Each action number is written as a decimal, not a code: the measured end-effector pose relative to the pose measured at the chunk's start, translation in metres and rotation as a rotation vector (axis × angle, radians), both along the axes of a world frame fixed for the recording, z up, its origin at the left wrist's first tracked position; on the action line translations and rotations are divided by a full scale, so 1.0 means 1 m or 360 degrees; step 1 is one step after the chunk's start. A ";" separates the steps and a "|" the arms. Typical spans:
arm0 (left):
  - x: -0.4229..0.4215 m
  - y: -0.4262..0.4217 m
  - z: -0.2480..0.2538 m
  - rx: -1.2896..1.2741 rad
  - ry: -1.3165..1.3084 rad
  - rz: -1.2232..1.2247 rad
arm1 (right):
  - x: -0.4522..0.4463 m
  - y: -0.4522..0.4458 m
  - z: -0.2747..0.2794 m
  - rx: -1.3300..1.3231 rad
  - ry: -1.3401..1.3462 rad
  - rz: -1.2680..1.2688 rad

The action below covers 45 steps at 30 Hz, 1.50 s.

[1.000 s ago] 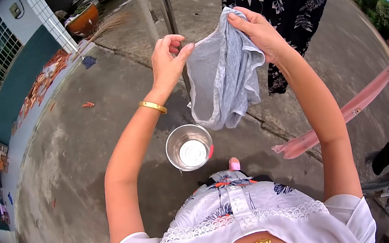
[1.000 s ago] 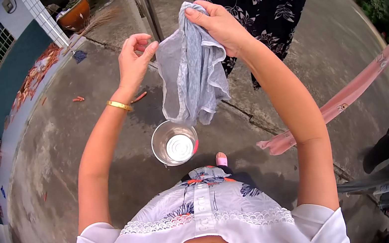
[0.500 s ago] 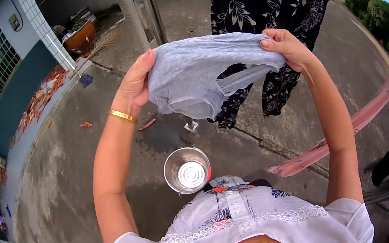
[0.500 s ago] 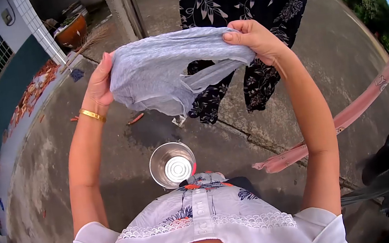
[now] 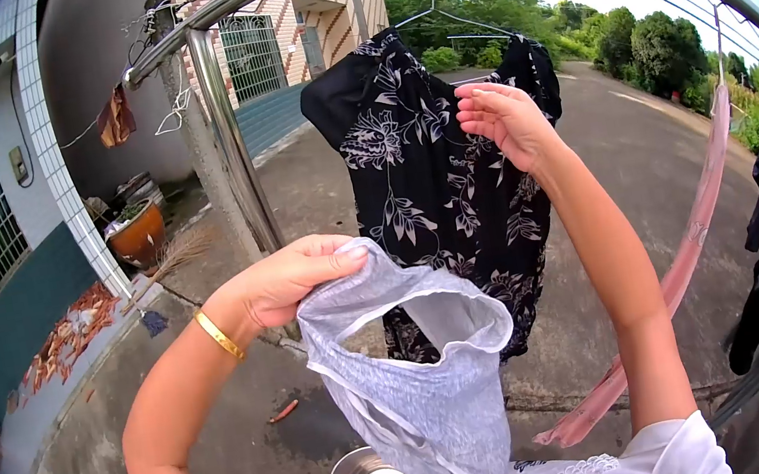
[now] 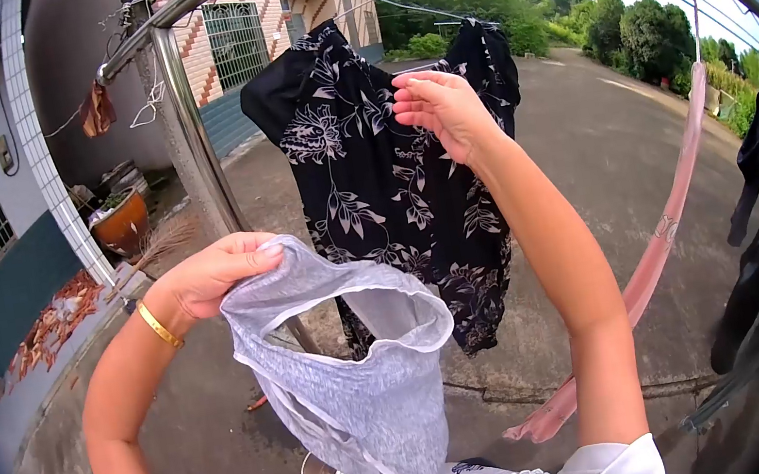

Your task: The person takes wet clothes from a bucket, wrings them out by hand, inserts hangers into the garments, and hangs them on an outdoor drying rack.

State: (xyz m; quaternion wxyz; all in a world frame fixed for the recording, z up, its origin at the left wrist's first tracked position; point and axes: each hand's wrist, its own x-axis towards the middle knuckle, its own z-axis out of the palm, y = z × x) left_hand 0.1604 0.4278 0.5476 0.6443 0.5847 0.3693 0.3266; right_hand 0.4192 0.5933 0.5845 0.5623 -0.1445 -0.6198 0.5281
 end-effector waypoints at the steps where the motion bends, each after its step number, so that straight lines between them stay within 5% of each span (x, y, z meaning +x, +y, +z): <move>1: 0.008 -0.001 0.000 -0.0015 0.0163 -0.0053 | -0.011 0.006 0.021 -0.0021 0.0181 -0.0083; 8: 0.022 -0.020 0.006 0.0171 0.0637 -0.0455 | -0.083 0.053 0.116 -0.0561 0.0826 -0.0197; 12: 0.004 -0.043 0.014 0.0173 0.0659 -0.0347 | -0.102 0.052 0.129 -0.0624 0.1189 -0.0294; 15: -0.005 -0.053 0.019 0.0283 0.0759 -0.0281 | -0.099 0.039 0.125 -0.0520 0.1254 0.0009; 21: 0.010 -0.057 0.064 0.0410 0.0833 -0.0433 | -0.072 0.069 0.108 -0.0035 0.0898 0.0585; 33: 0.054 -0.030 0.092 0.0347 0.0680 -0.0612 | -0.055 0.088 0.100 0.0615 0.0612 0.0800; 39: 0.073 0.001 0.127 0.0716 0.0578 -0.0478 | -0.056 0.054 0.061 0.0475 0.0326 0.0875; 41: 0.083 0.017 0.153 0.0912 0.0651 -0.0372 | -0.061 0.034 0.035 0.0379 0.0363 0.0534; 43: 0.092 0.028 0.173 0.1173 0.0714 -0.0096 | -0.060 0.018 0.013 -0.0273 0.0414 0.0864; 45: 0.095 0.051 0.193 0.1119 0.0664 -0.0107 | -0.055 0.010 -0.010 -0.0251 0.0402 0.0944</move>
